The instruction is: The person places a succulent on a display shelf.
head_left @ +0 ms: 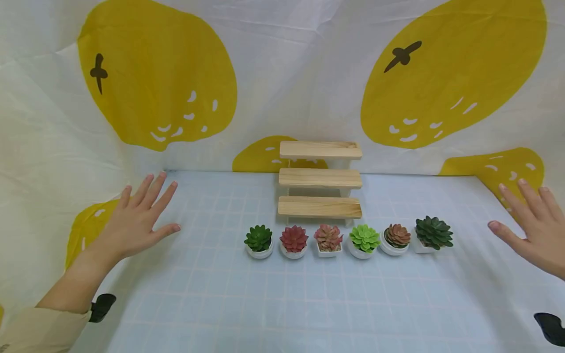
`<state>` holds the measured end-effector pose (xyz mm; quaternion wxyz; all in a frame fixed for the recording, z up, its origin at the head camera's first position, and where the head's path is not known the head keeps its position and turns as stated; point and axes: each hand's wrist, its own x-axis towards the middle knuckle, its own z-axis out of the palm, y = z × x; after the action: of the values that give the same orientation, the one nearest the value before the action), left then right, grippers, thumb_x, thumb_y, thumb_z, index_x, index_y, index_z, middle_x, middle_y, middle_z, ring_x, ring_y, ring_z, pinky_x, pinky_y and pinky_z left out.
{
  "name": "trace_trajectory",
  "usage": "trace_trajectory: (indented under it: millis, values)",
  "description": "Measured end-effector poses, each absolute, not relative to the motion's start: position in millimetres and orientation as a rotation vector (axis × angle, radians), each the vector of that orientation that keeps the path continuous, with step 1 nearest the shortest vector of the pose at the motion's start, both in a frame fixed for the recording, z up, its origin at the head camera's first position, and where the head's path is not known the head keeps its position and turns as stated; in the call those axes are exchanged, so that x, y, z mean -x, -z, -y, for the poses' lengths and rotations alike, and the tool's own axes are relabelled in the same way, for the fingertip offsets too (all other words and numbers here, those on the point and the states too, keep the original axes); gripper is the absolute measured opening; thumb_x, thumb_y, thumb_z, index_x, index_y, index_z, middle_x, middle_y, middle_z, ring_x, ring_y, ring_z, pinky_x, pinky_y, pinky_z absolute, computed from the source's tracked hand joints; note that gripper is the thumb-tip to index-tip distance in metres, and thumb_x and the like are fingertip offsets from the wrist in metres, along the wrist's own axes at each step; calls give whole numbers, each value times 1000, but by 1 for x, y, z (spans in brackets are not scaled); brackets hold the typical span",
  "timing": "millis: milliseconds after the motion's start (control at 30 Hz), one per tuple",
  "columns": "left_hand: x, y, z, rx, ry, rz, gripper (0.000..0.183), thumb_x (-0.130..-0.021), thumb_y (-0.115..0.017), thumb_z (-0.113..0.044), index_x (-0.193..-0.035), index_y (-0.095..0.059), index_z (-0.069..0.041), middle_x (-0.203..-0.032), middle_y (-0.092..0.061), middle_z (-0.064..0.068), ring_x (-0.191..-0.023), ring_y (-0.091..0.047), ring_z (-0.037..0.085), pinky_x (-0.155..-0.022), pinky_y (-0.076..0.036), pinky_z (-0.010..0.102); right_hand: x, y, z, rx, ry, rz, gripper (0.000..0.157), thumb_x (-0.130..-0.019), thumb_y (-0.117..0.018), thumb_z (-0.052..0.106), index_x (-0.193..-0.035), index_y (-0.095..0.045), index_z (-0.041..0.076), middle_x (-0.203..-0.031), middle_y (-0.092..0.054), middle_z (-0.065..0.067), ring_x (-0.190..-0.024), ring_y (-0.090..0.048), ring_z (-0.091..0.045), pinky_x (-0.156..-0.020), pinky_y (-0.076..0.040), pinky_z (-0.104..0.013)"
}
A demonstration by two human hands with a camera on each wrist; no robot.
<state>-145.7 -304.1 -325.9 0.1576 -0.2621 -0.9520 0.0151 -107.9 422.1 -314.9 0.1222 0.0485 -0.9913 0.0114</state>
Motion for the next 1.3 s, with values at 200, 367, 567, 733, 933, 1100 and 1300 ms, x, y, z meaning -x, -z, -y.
trace_trajectory:
  millis: [200, 367, 567, 733, 933, 1100, 1300]
  values:
    - [149, 330, 297, 815, 209, 2666, 79, -90, -47, -58, -151, -16, -18, -155, -12, 12, -135, -20, 38, -99, -23, 67, 111, 318, -427, -121, -364, 2810, 67, -98, -45, 34, -146, -16, -3, -145, -15, -35, -132, -10, -51, -104, -5, -66]
    - [150, 331, 283, 708, 684, 2780, 68, -87, -66, -29, -145, -33, -13, -147, -29, 16, -126, -32, 40, -94, -33, 63, 111, 329, -429, -20, -698, 2802, 62, -97, -51, 20, -144, -19, -4, -129, -31, -39, -111, -29, -49, -98, -15, -72]
    - [159, 343, 262, 591, 1276, 2815, 56, -93, -59, -22, -142, -37, -12, -141, -39, 10, -120, -43, 29, -95, -41, 49, 113, 351, -434, 79, -890, 2893, 75, -92, -59, 27, -148, -15, 5, -130, -36, -25, -98, -40, -6, -87, -46, -18]
    - [169, 360, 246, 517, 1594, 2784, 51, -93, -58, -26, -140, -39, -16, -138, -42, 10, -119, -46, 29, -93, -46, 27, 116, 366, -437, -15, -1025, 2885, 75, -88, -66, 22, -149, -22, 18, -109, -41, 24, -86, -35, 21, -56, -43, -8]
    - [180, 377, 227, 568, 1852, 2747, 53, -94, -57, -21, -141, -36, -7, -138, -39, 22, -118, -46, 39, -85, -51, 26, 119, 379, -437, -142, -1201, 2913, 76, -87, -66, 14, -149, -23, 26, -112, -37, 32, -92, -41, 22, -62, -47, -12]
    - [190, 388, 214, 592, 2052, 2696, 58, -93, -58, -18, -142, -32, -3, -139, -36, 25, -119, -44, 43, -87, -52, 36, 119, 388, -432, -230, -1280, 2960, 76, -87, -66, 11, -149, -22, 21, -116, -36, 32, -95, -43, 20, -66, -50, -15]
    - [203, 397, 197, 571, 2234, 2598, 59, -92, -59, -14, -143, -31, -3, -140, -35, 25, -120, -44, 37, -90, -50, 41, 124, 392, -425, -257, -1292, 3017, 75, -86, -67, 12, -147, -24, 11, -117, -33, 33, -96, -42, 18, -68, -49, -16]
